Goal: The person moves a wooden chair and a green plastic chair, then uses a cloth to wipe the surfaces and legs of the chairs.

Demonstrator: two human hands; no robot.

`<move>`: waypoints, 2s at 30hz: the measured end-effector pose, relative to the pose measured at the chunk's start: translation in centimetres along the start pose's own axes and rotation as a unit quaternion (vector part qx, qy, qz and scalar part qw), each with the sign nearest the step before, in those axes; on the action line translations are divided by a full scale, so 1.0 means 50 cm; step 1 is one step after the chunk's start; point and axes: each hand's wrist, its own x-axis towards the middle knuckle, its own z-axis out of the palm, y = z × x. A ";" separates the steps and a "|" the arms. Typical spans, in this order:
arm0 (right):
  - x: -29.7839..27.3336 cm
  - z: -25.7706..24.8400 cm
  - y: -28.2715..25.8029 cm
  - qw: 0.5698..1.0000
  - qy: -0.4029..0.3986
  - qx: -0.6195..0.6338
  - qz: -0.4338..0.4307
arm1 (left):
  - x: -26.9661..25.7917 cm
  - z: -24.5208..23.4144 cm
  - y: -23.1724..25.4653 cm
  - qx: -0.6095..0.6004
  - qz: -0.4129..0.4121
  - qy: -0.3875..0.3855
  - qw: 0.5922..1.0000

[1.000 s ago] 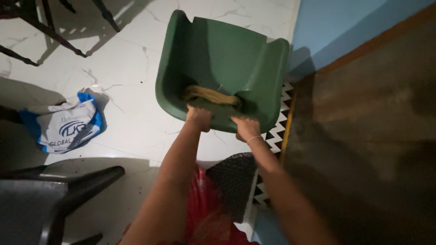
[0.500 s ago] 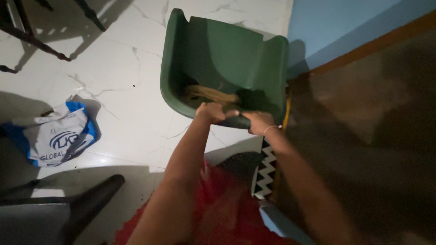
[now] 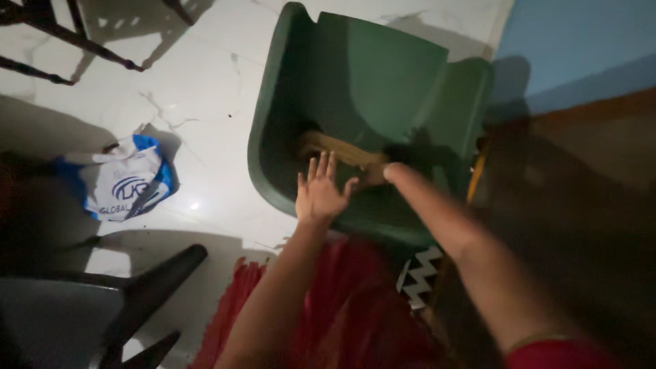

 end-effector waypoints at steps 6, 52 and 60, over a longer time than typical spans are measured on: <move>0.190 0.055 0.066 0.980 0.170 -0.098 0.034 | -0.034 -0.025 0.008 0.004 -0.019 0.011 1.000; -0.681 0.025 -0.647 0.742 0.260 0.290 -0.545 | -0.011 -0.070 0.015 -0.382 0.263 0.106 0.880; -0.909 -0.070 -0.679 0.544 0.328 0.271 -0.723 | 0.079 -0.132 -0.041 -0.500 0.194 0.167 0.827</move>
